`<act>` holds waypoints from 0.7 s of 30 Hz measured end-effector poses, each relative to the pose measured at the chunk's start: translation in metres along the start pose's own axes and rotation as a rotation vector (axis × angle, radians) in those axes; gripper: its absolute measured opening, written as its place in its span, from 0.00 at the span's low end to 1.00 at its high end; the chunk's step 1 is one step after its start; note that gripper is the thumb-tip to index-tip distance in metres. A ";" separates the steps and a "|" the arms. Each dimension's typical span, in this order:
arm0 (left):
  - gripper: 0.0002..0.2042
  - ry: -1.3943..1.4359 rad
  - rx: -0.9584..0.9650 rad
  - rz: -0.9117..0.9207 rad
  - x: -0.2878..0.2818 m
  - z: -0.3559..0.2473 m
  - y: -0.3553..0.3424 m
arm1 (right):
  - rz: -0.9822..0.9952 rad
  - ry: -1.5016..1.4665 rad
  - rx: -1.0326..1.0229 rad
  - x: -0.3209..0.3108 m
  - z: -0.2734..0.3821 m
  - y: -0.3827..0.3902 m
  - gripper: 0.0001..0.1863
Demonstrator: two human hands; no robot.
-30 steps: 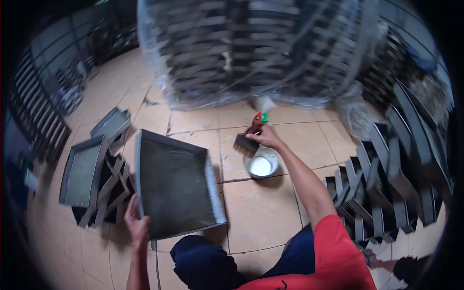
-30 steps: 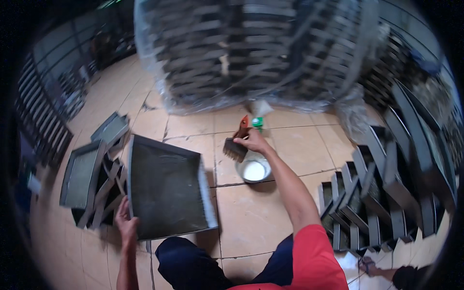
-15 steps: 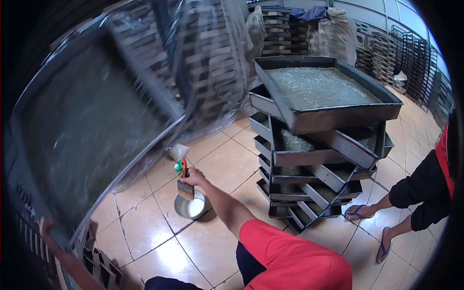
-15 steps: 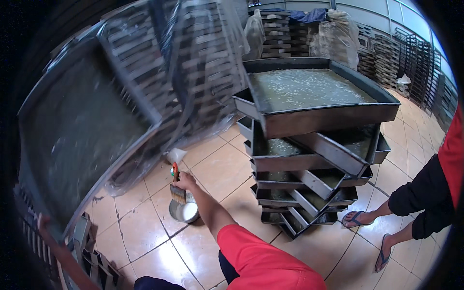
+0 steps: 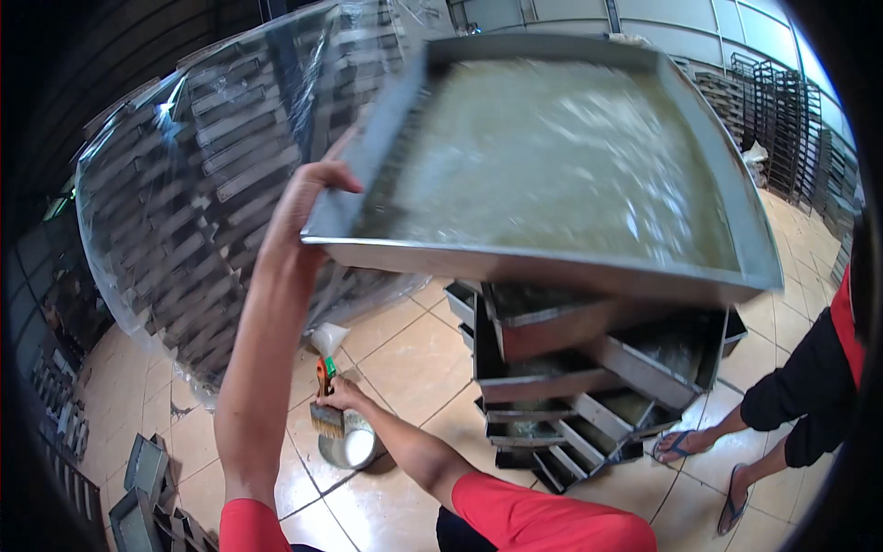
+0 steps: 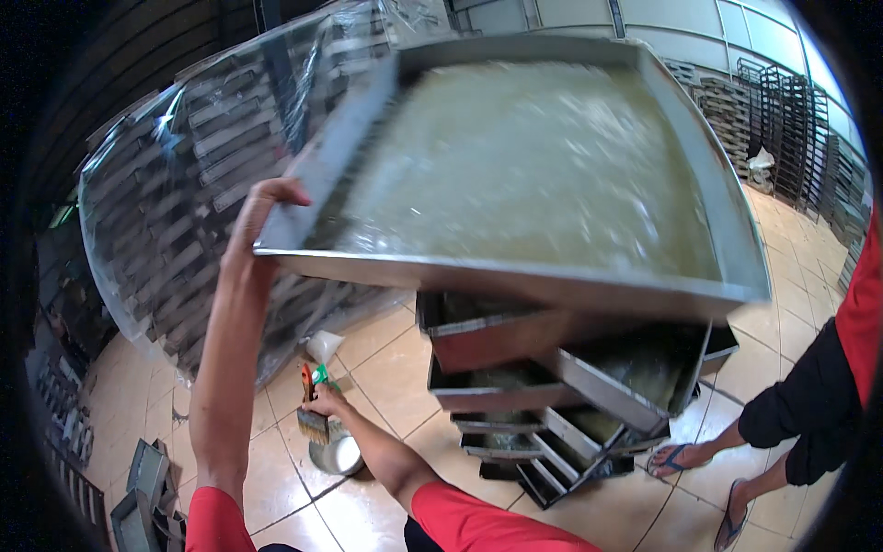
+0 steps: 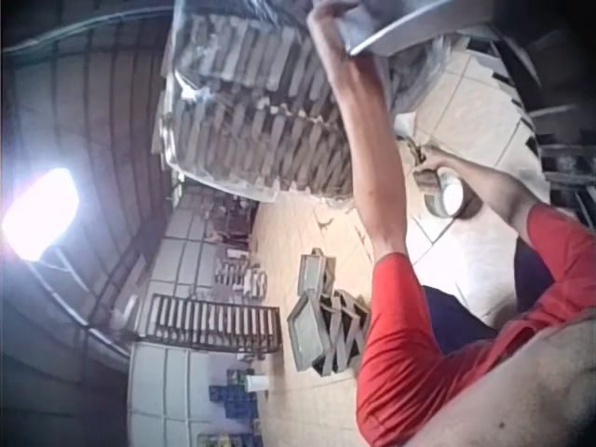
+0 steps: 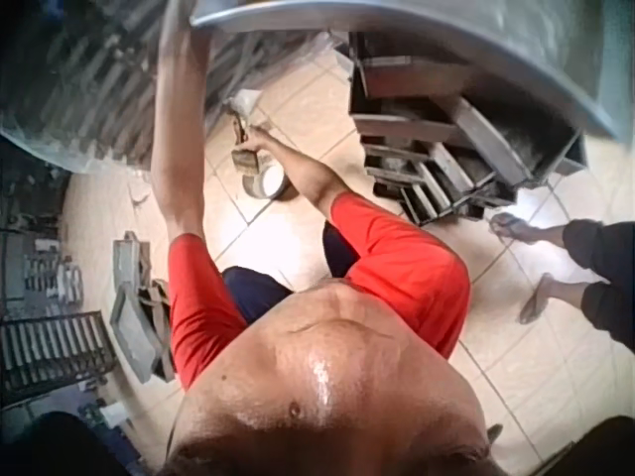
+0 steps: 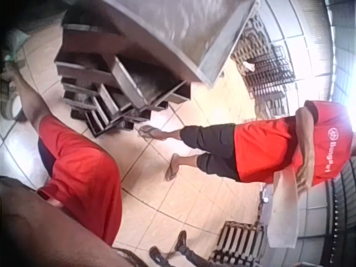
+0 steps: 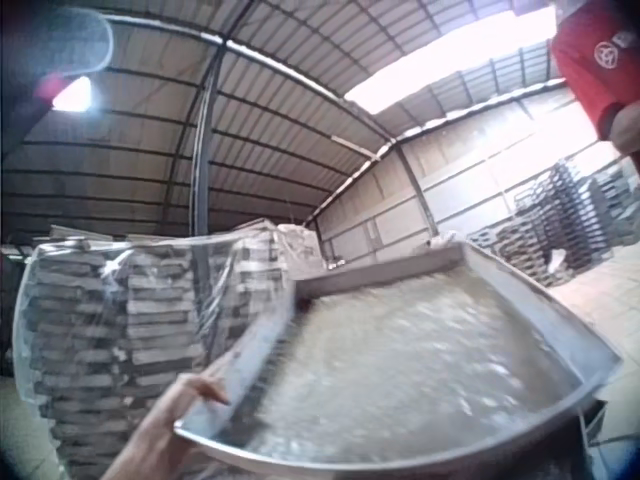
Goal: The person applies a liquid substance to dough in square trays using a wide brush and sprinkles small items by hand. The person stacks the trays on top of one another in the center of the room.
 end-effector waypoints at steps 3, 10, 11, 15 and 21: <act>0.44 -0.014 -0.154 0.288 0.071 0.030 -0.052 | -0.066 0.020 -0.029 -0.032 -0.025 -0.015 0.17; 0.42 -0.456 -0.276 0.494 0.049 0.108 -0.133 | 0.034 0.041 0.067 0.003 -0.031 -0.024 0.21; 0.42 -0.476 -0.276 0.541 0.044 0.116 -0.147 | 0.080 0.031 0.053 0.018 -0.040 -0.030 0.20; 0.42 -0.528 -0.097 0.554 0.068 0.119 -0.143 | -0.097 0.176 0.093 -0.015 -0.115 -0.054 0.20; 0.36 0.312 -0.191 -0.104 -0.089 0.097 -0.042 | -0.070 0.130 0.034 0.021 -0.071 -0.056 0.25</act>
Point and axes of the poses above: each hand's wrist, its own y-axis away from the middle knuckle, its own x-axis out of the palm, z = x × y, the point moved 9 cm from there along -y, towards the middle knuckle, and after that the axes turned 4 degrees about -z, right-handed, at the moved point
